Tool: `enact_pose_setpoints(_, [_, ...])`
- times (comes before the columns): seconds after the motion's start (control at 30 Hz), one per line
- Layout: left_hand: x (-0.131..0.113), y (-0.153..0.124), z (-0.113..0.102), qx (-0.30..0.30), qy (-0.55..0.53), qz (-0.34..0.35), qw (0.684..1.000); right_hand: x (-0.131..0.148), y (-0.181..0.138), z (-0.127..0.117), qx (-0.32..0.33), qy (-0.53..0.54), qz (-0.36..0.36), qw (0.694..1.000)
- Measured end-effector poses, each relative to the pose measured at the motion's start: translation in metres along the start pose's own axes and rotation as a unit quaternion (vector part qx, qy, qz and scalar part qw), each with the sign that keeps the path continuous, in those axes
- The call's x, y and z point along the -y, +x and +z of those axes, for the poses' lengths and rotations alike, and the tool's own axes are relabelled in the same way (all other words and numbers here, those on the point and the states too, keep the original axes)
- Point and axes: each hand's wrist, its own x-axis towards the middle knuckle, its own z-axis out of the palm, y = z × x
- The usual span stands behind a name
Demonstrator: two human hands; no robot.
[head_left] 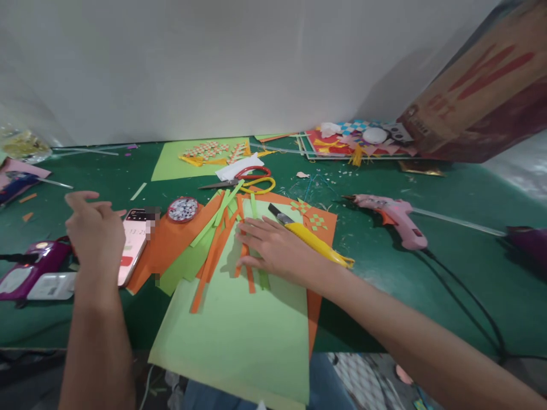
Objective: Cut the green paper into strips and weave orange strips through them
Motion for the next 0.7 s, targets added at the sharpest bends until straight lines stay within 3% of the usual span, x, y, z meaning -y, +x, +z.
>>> enact_pose_setpoints(0.33, [-0.013, -0.008, 0.002, 0.076, 0.028, 0.004, 0.997, -0.001, -0.001, 0.000, -0.014, 0.000, -0.004, 1.000])
enact_pose_setpoints(0.57, [-0.014, -0.010, 0.001, 0.074, 0.000, 0.013, 0.997, 0.000, -0.002, -0.001, -0.016, -0.003, -0.001, 1.000])
enact_pose_setpoints(0.7, [-0.015, -0.011, 0.002, 0.044, 0.021, 0.025, 0.999, 0.000, -0.002, -0.001, -0.010, -0.001, 0.000, 1.000])
